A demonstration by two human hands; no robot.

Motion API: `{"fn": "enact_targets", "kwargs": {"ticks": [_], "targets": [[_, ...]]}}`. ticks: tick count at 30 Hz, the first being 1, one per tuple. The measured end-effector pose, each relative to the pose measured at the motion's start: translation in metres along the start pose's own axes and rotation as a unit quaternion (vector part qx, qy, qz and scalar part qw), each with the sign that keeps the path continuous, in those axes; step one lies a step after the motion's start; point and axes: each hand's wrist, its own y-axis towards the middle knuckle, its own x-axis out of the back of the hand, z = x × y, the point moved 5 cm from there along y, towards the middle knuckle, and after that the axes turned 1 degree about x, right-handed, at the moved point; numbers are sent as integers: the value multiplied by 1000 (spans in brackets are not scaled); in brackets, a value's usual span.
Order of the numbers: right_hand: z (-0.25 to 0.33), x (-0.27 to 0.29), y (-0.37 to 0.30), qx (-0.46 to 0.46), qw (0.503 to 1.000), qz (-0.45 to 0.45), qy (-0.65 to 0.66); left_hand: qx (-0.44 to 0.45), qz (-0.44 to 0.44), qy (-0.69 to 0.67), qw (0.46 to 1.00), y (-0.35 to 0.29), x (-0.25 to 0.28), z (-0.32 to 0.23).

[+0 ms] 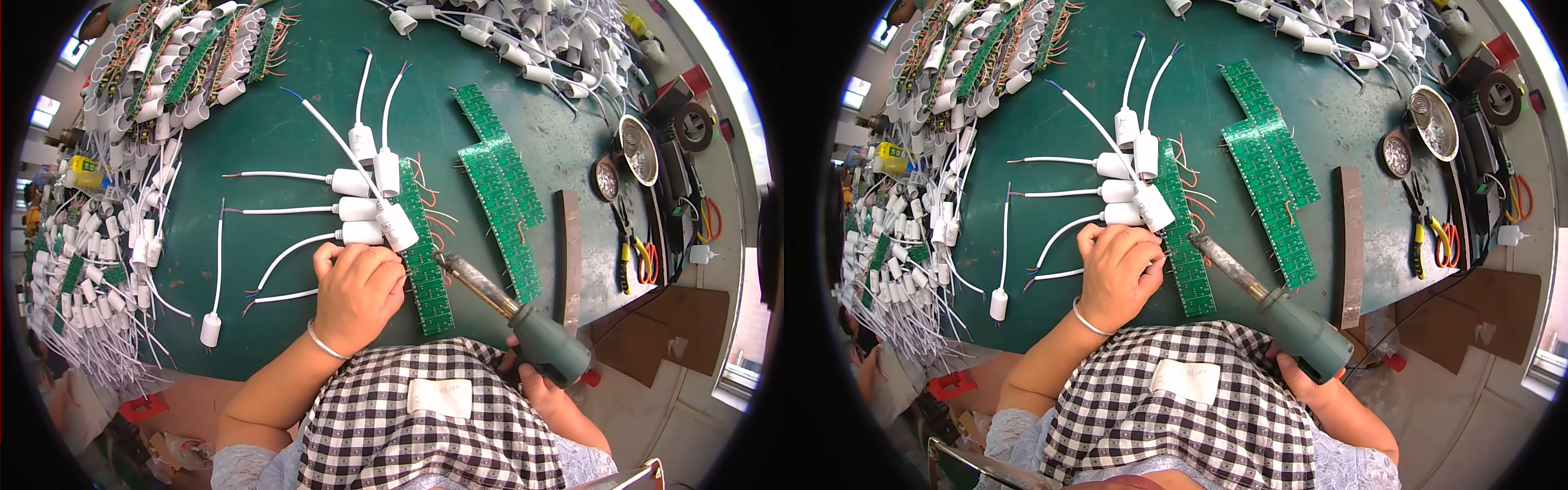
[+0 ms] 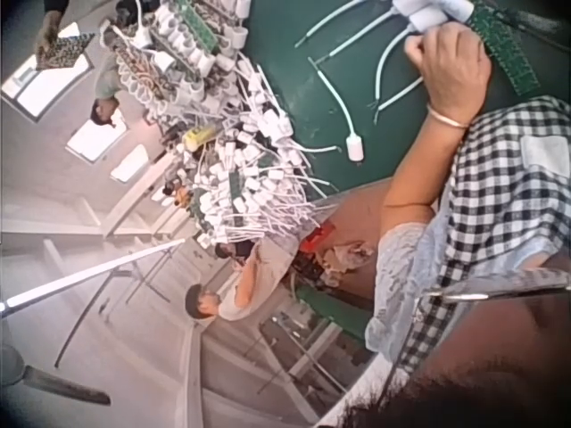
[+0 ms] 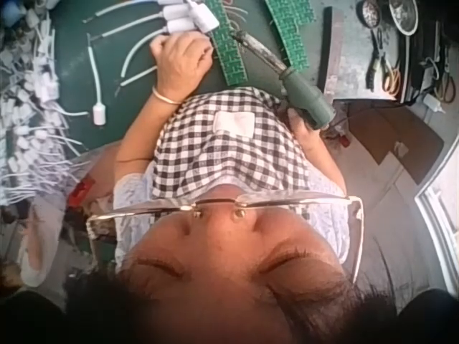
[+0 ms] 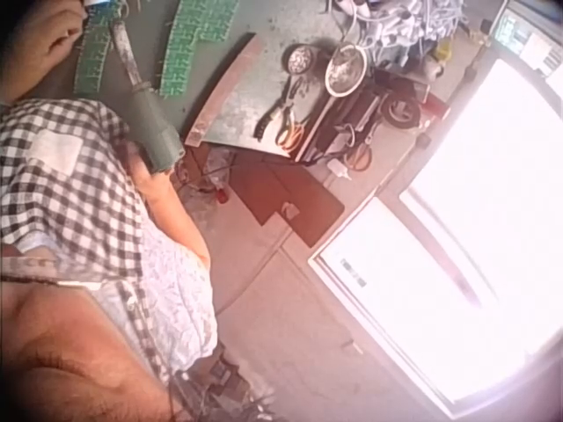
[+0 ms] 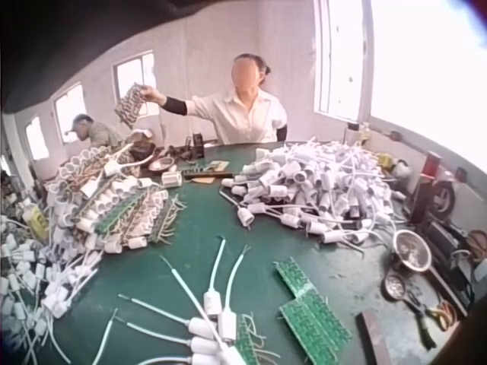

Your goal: The person arranges wired cylindrical components onto circuit boards and solders their wire connections to the boards using a soldering gun.

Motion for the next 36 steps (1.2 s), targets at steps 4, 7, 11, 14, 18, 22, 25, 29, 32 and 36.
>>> {"fn": "enact_targets", "kwargs": {"ticks": [4,7,11,14,18,22,25,29,32,36], "targets": [[8,-3,1,32,999,-10,-6,-11,0,1,1000,1,-1,-3],[12,4,1,59,996,-65,4,-9,9,-4,1000,3,-1,-4],[22,42,7,130,970,-202,22,-11,0,15,1000,-2,-2,-2],[69,76,18,216,910,-352,-25,-22,6,21,1000,-3,-1,-4],[97,129,29,355,812,-446,-126,-23,6,24,999,0,-2,-5],[60,189,80,74,876,-462,-118,-21,13,28,999,-1,-3,-6],[48,219,100,148,862,-483,37,-25,12,31,999,1,-6,-6],[36,247,122,77,877,-444,166,-27,13,38,999,0,-4,-6],[13,255,126,19,872,-414,260,-25,20,34,999,-1,-6,-4],[12,243,115,49,860,-468,197,-28,21,41,999,-1,-5,-4]]}}
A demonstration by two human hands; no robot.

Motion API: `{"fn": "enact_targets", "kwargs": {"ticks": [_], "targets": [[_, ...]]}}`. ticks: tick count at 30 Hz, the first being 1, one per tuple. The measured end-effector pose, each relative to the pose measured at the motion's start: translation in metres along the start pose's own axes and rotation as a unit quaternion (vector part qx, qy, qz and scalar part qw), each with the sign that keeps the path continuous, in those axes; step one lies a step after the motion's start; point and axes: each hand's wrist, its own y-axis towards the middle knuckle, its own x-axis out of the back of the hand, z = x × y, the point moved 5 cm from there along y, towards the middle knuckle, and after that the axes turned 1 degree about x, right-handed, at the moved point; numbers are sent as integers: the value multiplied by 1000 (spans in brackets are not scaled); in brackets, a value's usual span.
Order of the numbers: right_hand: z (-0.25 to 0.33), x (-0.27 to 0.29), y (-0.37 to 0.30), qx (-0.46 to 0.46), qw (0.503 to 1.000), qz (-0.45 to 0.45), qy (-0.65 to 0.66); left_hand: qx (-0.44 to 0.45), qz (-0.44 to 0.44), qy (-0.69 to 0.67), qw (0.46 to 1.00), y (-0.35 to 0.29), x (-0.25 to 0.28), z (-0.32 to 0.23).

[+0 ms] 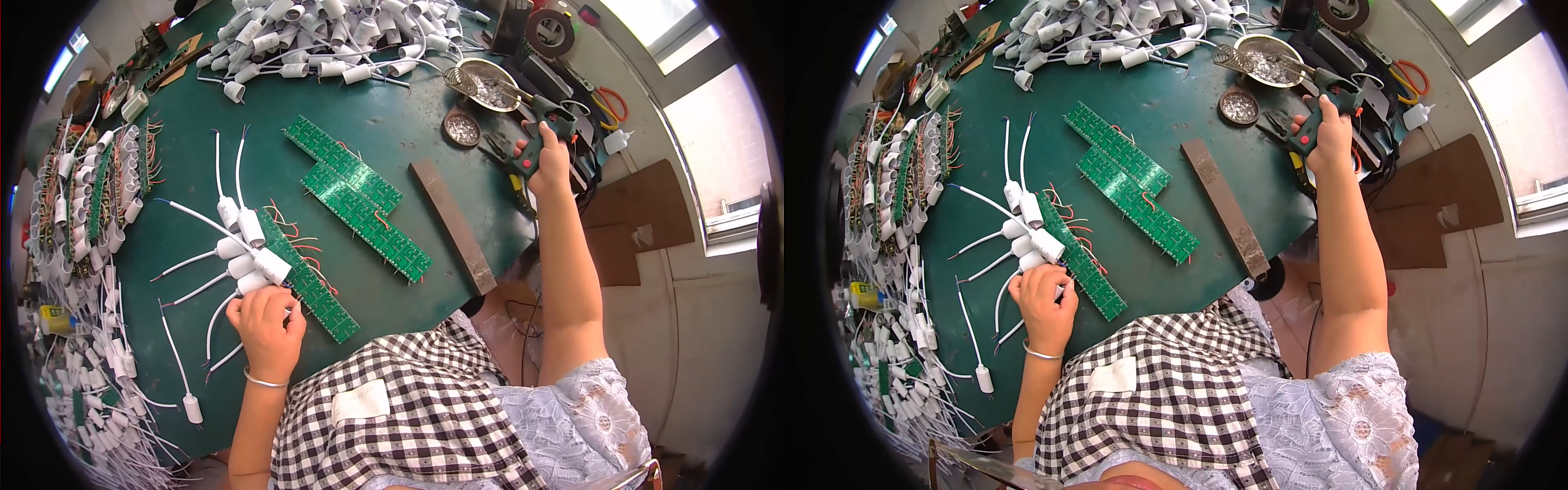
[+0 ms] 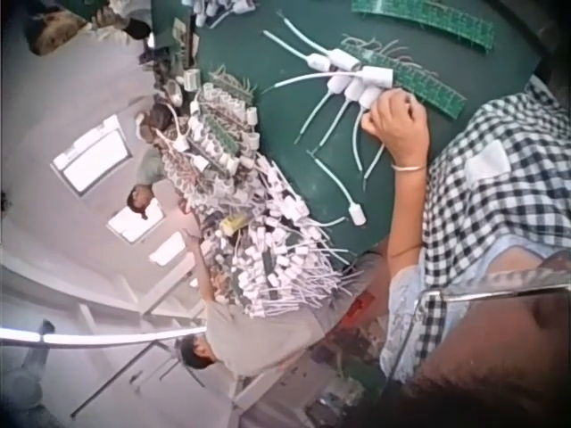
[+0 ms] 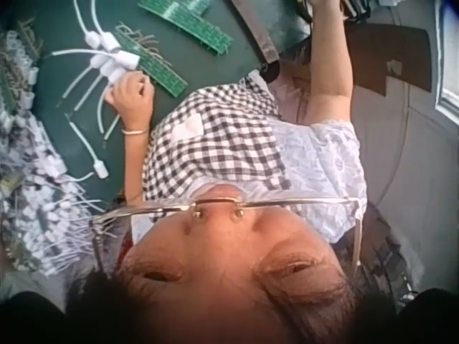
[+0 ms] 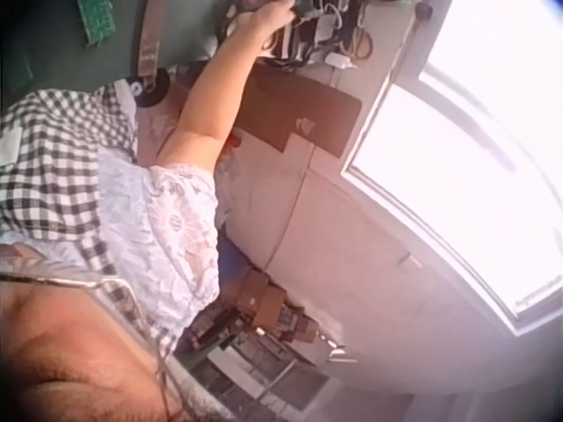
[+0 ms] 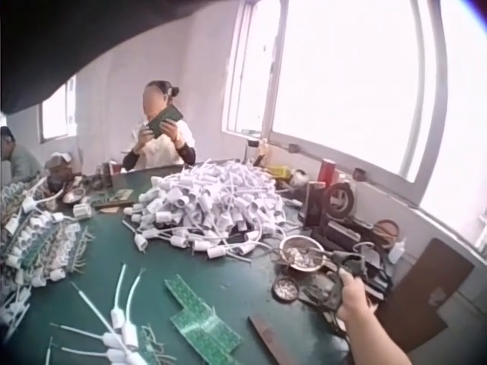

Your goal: The person arranges wired cylindrical components onto circuit boards and solders their wire connections to the boards using a soldering gun.

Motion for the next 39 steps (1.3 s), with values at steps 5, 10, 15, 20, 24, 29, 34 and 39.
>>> {"fn": "enact_targets", "kwargs": {"ticks": [5,10,15,20,24,29,34,39], "targets": [[6,-6,-7,115,991,53,-28,-3,3,-4,1000,0,0,0],[6,-12,-8,89,991,57,-80,-4,0,-8,1000,0,-3,2],[1,3,-9,-30,999,27,15,-5,-2,-3,1000,1,-2,1],[6,10,-10,-36,999,9,19,0,0,-10,1000,-2,-2,3],[16,9,-17,27,999,-22,7,-7,-15,-3,1000,-3,-1,2],[4,7,-4,-46,995,58,59,-10,-20,2,1000,-4,-1,1],[-1,2,0,-99,994,45,29,2,-19,2,1000,-3,0,0],[9,14,15,-48,998,9,50,-6,-26,-9,1000,2,-2,-4]]}}
